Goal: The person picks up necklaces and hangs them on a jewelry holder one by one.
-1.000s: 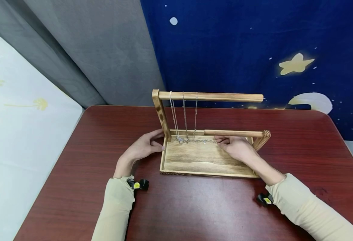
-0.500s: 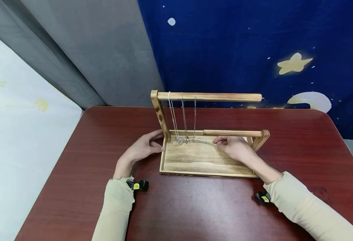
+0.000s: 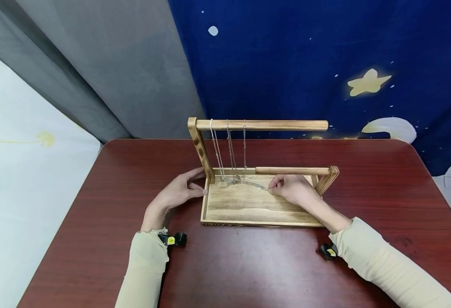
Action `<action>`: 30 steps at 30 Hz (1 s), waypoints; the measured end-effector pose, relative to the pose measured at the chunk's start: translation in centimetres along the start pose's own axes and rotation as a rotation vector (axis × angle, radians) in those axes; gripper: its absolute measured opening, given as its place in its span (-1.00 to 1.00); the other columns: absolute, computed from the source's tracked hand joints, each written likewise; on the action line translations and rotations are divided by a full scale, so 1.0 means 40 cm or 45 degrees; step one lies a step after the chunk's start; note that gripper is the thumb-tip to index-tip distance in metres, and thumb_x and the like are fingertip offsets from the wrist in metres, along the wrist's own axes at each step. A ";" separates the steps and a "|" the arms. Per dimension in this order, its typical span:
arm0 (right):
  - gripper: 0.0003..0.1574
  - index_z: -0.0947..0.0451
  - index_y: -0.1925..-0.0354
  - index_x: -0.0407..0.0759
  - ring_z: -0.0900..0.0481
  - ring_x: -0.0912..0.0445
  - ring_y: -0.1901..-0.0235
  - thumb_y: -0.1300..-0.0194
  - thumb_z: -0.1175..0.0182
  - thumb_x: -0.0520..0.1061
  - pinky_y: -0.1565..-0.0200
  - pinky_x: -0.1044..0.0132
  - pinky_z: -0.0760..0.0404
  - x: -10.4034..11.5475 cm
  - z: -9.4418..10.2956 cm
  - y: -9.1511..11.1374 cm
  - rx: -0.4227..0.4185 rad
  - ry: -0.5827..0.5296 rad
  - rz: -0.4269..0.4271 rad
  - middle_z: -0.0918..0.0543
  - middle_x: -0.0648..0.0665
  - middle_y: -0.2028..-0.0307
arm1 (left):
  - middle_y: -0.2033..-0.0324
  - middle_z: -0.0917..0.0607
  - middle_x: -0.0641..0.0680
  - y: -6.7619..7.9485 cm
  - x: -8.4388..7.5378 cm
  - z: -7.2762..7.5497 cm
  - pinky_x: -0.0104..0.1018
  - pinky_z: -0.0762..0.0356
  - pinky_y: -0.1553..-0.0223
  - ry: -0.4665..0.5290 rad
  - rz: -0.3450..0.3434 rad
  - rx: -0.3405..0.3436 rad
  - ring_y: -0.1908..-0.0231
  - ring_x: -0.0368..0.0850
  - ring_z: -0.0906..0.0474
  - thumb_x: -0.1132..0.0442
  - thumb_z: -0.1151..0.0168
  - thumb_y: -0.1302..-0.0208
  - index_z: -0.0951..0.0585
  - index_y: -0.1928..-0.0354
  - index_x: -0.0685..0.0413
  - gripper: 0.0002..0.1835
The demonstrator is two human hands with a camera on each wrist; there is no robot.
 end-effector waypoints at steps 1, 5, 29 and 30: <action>-0.96 -0.70 0.36 0.03 -0.43 0.18 0.47 -0.22 -0.34 -0.06 0.35 0.27 -0.39 0.000 0.000 0.000 0.004 0.011 -0.003 -0.56 0.08 0.48 | -0.39 -0.35 0.26 -0.001 -0.001 0.000 -0.40 -0.53 0.08 -0.002 -0.002 -0.001 0.05 0.01 -0.67 0.42 -0.29 -0.29 -0.20 -0.51 0.16 -0.22; -0.95 -0.70 0.38 0.05 -0.42 0.18 0.47 -0.21 -0.34 -0.04 0.35 0.27 -0.39 0.000 0.000 0.001 0.010 0.023 -0.020 -0.54 0.07 0.48 | -0.39 -0.36 0.24 -0.004 0.000 0.001 -0.39 -0.52 0.07 -0.018 -0.005 -0.002 0.06 -0.03 -0.68 0.44 -0.29 -0.29 -0.21 -0.51 0.16 -0.22; -0.87 -0.65 0.24 0.07 -0.49 0.12 0.36 -0.39 -0.24 0.05 0.08 0.04 -0.51 0.033 0.024 0.036 -0.081 -0.048 0.122 -0.63 0.06 0.35 | -0.39 -0.34 0.29 -0.002 -0.003 -0.002 -0.41 -0.53 0.07 0.043 -0.014 0.011 0.04 0.07 -0.66 0.48 -0.27 -0.28 -0.18 -0.51 0.19 -0.21; -0.87 -0.65 0.23 0.06 -0.51 0.11 0.33 -0.40 -0.24 0.05 0.05 0.01 -0.51 0.036 0.026 0.039 -0.082 -0.044 0.117 -0.65 0.05 0.33 | -0.39 -0.34 0.29 -0.002 -0.002 -0.002 -0.41 -0.53 0.07 0.041 -0.015 0.011 0.04 0.07 -0.67 0.48 -0.27 -0.28 -0.18 -0.51 0.20 -0.21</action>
Point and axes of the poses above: each hand's wrist, its own y-axis away from the middle knuckle, its own z-axis out of the back of the hand, x = y × z, the point moved 3 cm from there along -y, towards the middle knuckle
